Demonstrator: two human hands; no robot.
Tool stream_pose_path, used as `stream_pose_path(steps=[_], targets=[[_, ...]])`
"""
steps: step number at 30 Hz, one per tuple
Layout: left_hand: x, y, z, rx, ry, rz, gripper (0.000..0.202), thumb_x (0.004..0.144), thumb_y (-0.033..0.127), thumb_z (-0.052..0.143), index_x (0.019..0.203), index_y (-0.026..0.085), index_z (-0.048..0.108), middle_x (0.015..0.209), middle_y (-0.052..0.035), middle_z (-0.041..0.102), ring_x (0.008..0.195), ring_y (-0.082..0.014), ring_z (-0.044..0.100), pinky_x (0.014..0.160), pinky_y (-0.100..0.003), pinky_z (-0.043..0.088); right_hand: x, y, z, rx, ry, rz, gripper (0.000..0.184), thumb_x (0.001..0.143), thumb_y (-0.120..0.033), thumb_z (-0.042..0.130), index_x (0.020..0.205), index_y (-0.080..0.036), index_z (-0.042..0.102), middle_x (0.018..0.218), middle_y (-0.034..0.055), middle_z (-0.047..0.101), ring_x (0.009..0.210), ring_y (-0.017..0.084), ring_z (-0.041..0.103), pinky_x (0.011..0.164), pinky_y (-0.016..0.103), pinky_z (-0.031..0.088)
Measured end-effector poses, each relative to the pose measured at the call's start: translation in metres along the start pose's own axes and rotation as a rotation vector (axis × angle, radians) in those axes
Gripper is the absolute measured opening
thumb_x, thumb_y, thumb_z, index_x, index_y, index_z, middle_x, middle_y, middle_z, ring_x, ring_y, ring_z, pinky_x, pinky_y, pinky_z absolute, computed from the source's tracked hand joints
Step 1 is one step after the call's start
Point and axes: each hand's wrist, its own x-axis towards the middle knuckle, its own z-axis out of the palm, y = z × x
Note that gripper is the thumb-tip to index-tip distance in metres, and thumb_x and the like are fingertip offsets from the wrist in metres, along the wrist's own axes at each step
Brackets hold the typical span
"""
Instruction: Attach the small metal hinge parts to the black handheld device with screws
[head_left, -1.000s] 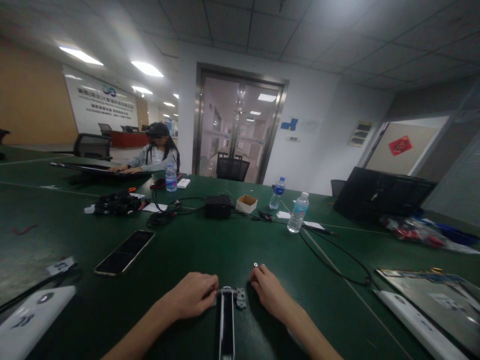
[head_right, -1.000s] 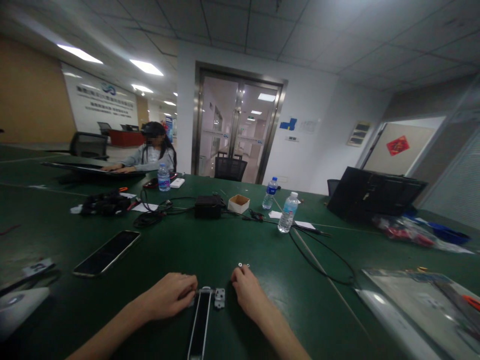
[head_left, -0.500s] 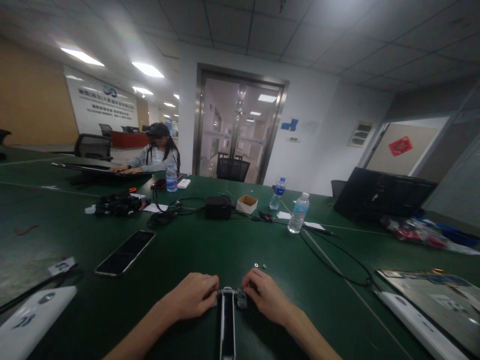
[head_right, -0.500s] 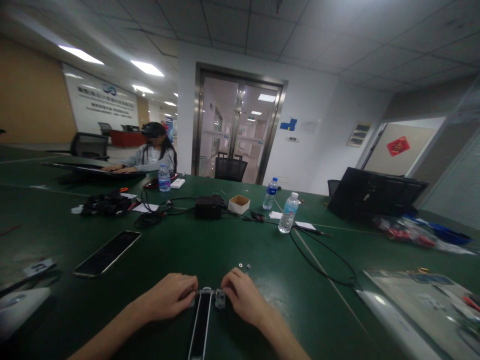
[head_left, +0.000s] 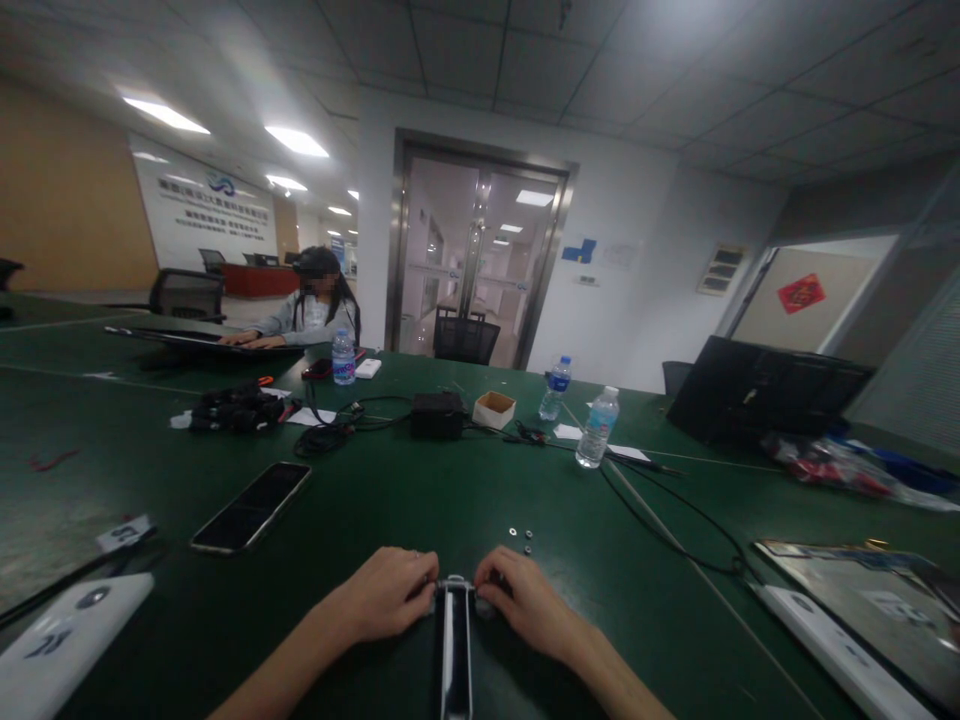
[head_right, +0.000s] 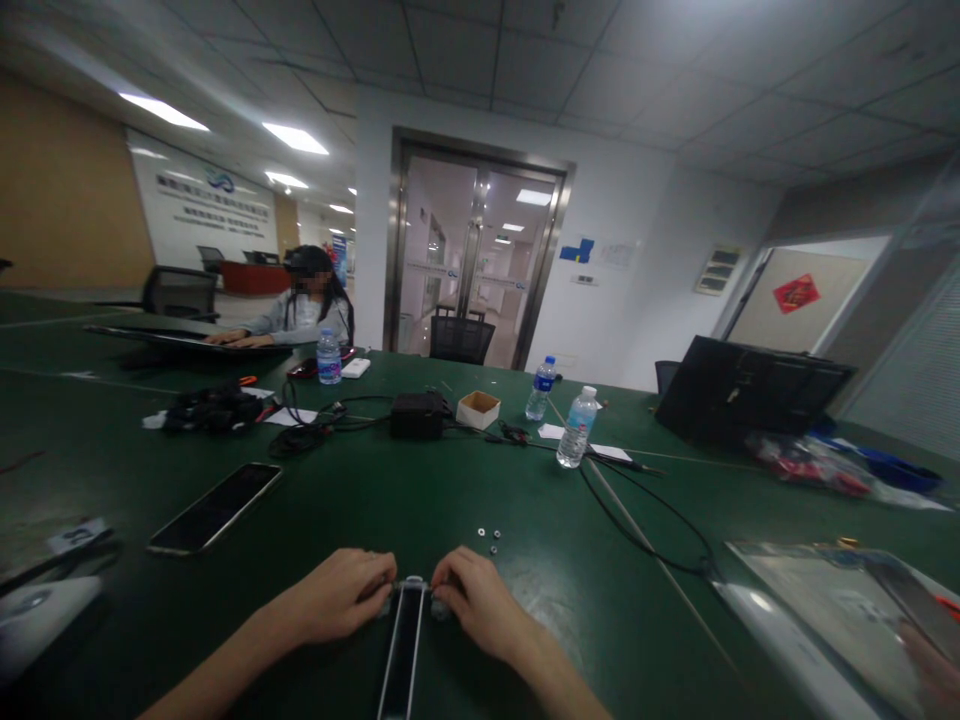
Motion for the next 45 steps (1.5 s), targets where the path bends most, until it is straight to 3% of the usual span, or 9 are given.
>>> stream_pose_path(steps=[8, 45], targets=[[-0.001, 0.0023, -0.0027, -0.005, -0.033, -0.017, 0.019, 0.09, 0.029, 0.038, 0.089, 0.02, 0.054, 0.085, -0.0018, 0.061, 0.074, -0.0148, 0.055, 0.071, -0.028, 0.039, 0.0005, 0.0001, -0.0022, -0.023, -0.009, 0.033, 0.009, 0.082, -0.015, 0.055, 0.086, -0.018, 0.061, 0.086, 0.0007, 0.061, 0.081, 0.013, 0.056, 0.072, 0.022, 0.04], [-0.0011, 0.0029, -0.0033, -0.021, -0.033, -0.034, 0.019, 0.09, 0.03, 0.039, 0.09, 0.021, 0.055, 0.085, -0.0017, 0.061, 0.075, -0.0156, 0.056, 0.071, -0.028, 0.04, -0.0004, -0.0007, -0.0034, -0.063, -0.014, 0.034, 0.009, 0.083, -0.017, 0.055, 0.086, -0.019, 0.063, 0.086, 0.0006, 0.063, 0.081, 0.013, 0.057, 0.073, 0.021, 0.041]])
